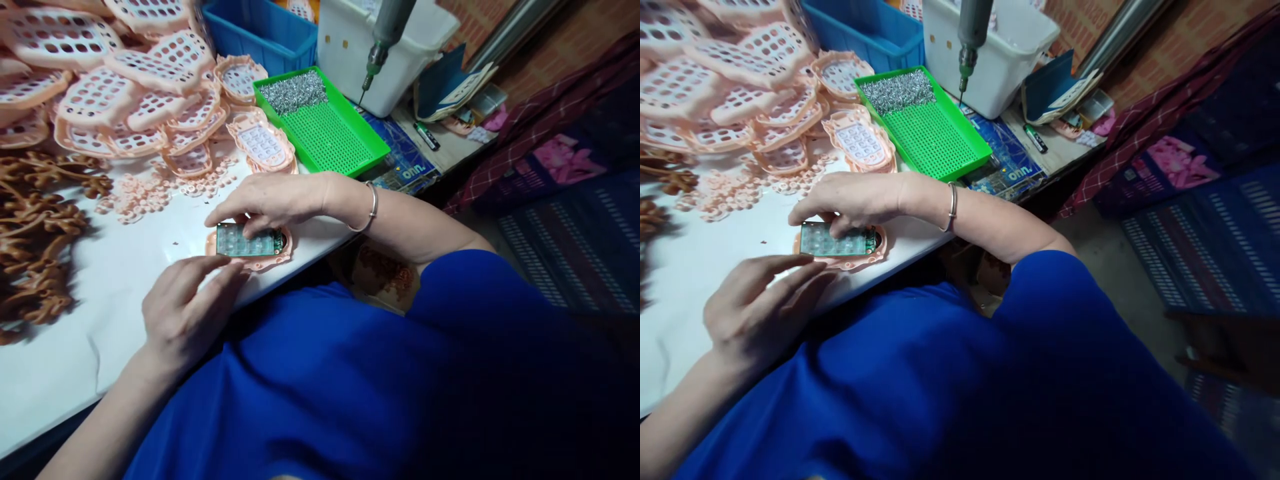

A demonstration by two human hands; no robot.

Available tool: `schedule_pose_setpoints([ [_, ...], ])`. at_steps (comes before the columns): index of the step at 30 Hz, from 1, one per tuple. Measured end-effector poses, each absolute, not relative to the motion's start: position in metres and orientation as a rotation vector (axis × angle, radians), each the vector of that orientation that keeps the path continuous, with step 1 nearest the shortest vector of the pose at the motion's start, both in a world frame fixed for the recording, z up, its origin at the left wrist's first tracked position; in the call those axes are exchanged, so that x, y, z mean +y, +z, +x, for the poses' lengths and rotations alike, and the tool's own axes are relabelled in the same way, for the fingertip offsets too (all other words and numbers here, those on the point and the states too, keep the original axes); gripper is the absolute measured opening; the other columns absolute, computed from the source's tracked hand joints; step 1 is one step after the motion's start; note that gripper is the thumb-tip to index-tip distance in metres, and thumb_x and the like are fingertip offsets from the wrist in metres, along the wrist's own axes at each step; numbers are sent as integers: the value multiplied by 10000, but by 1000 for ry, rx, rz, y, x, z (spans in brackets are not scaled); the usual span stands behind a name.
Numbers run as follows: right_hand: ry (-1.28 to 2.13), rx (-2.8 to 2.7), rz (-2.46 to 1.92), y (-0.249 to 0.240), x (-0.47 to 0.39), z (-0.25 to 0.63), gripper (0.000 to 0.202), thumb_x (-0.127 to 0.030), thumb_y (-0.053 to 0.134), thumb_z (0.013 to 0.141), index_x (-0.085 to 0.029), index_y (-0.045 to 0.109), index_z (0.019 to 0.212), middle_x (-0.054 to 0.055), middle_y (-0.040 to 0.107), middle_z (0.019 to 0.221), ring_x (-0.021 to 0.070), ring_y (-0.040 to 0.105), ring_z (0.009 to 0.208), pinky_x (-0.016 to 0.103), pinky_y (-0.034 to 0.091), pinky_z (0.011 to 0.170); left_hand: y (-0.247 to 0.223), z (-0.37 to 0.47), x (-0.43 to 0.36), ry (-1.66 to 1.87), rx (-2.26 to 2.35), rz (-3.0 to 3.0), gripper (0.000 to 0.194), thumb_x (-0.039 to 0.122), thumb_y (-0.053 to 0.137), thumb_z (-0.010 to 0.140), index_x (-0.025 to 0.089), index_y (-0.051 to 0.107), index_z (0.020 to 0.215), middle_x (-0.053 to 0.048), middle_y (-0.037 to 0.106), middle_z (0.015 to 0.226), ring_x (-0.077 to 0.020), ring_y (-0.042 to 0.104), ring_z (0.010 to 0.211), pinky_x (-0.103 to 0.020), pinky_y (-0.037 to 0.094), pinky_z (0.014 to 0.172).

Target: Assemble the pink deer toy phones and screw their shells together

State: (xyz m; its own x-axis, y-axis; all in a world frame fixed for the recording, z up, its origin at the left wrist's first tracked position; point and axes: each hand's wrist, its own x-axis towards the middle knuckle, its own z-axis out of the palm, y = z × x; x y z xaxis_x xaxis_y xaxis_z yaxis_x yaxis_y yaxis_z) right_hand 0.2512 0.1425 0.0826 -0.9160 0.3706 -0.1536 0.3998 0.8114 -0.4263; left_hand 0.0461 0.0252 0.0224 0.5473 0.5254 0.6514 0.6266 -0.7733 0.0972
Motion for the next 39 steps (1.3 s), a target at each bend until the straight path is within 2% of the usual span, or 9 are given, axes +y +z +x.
schedule_pose_setpoints([
  [3,-719,2939,618,78,142,250,427,-147,652,940,-208,570,1354,41,684,1194,159,616,1121,277,467,973,20,44,26,-1044,-1313,-2517,488,245,759,849,325,592,1301,-89,672,1122,-295,658,976,-467,571,783],
  [5,-690,2974,618,75,141,250,410,-149,674,921,-217,577,1314,50,655,1188,159,601,1080,273,467,945,19,42,28,-1060,-1476,-2593,607,317,730,874,348,490,1430,-102,630,1229,-323,640,1081,-498,576,843],
  [10,-639,3007,585,74,137,249,118,-183,659,942,-106,650,1030,55,621,993,139,558,891,261,441,800,15,38,35,-1078,-1417,-2744,741,417,690,898,301,345,1544,-87,692,1120,-263,701,898,-422,609,779],
  [13,-542,2986,598,73,130,253,126,-176,592,981,-83,669,943,45,598,883,136,543,819,262,408,747,13,38,36,-1113,-1374,-2733,735,357,686,908,318,332,1551,-83,709,1107,-247,705,873,-390,609,769],
  [18,-449,3207,528,58,113,268,365,-386,534,1012,-69,653,1148,115,652,976,209,570,896,334,450,819,12,36,38,-1164,-1487,-2770,713,392,649,926,349,323,1559,-89,662,1185,-199,686,798,-342,606,736],
  [22,-364,3290,589,46,103,275,493,-389,539,996,-63,544,1365,161,666,1105,240,568,967,393,471,882,16,29,50,-1115,-1399,-2960,769,531,578,946,285,250,1596,-141,635,1285,-177,672,797,-335,605,717],
  [28,-314,3380,628,31,99,280,524,-453,411,1040,-59,568,1346,178,691,1139,257,585,1004,441,492,894,18,25,54,-1084,-1576,-3070,660,478,609,939,236,424,1523,-111,724,1151,-224,704,883,-382,604,802],
  [33,-341,3520,691,21,97,284,507,-478,465,1024,-50,653,1221,165,716,1115,238,600,981,405,512,870,14,28,44,-1184,-1625,-3033,730,420,669,908,285,360,1555,-117,680,1297,-231,711,939,-388,592,856],
  [39,-356,3514,726,20,96,284,496,-491,478,1018,-78,670,1214,157,721,1121,229,598,969,413,517,856,11,30,42,-1210,-1557,-2984,737,384,671,915,307,331,1563,-111,683,1289,-221,707,972,-370,580,876],
])
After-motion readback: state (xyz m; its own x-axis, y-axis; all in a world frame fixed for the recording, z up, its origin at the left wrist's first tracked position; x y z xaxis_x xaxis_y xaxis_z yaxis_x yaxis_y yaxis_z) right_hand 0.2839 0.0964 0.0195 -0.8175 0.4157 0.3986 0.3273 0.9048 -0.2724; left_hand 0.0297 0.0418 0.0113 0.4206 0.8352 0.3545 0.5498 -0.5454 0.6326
